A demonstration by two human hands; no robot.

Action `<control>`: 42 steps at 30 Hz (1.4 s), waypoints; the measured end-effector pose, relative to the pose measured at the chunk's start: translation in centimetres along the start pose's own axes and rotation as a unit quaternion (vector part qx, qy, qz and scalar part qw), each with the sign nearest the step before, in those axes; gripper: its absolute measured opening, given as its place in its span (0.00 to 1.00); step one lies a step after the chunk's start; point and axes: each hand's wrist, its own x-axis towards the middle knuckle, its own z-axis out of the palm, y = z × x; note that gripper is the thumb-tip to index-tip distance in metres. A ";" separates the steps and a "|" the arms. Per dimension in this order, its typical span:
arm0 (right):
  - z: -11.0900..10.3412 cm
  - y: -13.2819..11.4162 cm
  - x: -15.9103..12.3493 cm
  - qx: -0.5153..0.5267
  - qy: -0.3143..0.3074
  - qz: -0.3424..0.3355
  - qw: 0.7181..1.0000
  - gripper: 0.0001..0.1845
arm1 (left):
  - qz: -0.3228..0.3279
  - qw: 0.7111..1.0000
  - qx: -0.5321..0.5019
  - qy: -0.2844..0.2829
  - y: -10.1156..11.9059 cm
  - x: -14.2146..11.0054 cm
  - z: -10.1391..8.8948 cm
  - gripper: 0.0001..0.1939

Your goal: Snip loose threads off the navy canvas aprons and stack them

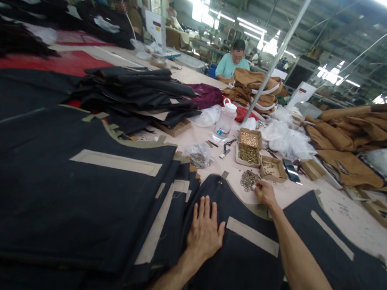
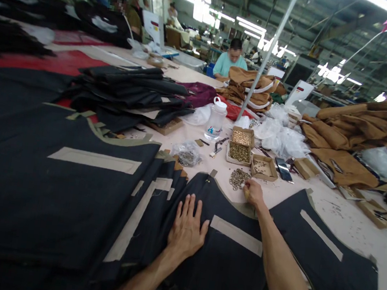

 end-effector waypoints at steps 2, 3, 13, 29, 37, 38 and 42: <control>0.4 0.3 0.3 -0.005 -0.009 -0.001 1.000 0.08 | -0.002 1.000 -0.002 -0.002 0.1 -0.1 0.0 0.40; 0.4 0.4 0.3 -0.006 -0.013 -0.001 1.000 0.08 | -0.004 1.000 -0.003 -0.004 0.1 -0.1 0.0 0.40; -0.9 0.6 -0.8 -0.042 -0.053 -0.010 0.998 0.11 | -0.011 1.000 -0.017 -0.022 0.3 0.0 -0.3 0.38; -10.9 3.3 -8.7 -0.078 -0.173 0.037 0.981 0.08 | -0.004 0.999 -0.026 -0.022 0.6 0.6 -0.3 0.38; -8.8 3.4 -10.2 -0.064 -0.157 0.035 0.985 0.07 | 0.003 1.000 -0.005 -0.015 0.8 0.7 -0.5 0.37; -8.6 3.5 -10.1 -0.066 -0.156 0.033 0.985 0.07 | 0.004 1.000 -0.004 -0.015 0.8 0.7 -0.5 0.37; -8.4 3.7 -10.1 -0.050 -0.152 0.023 0.987 0.08 | 0.000 1.000 -0.003 -0.013 0.8 0.7 -0.4 0.37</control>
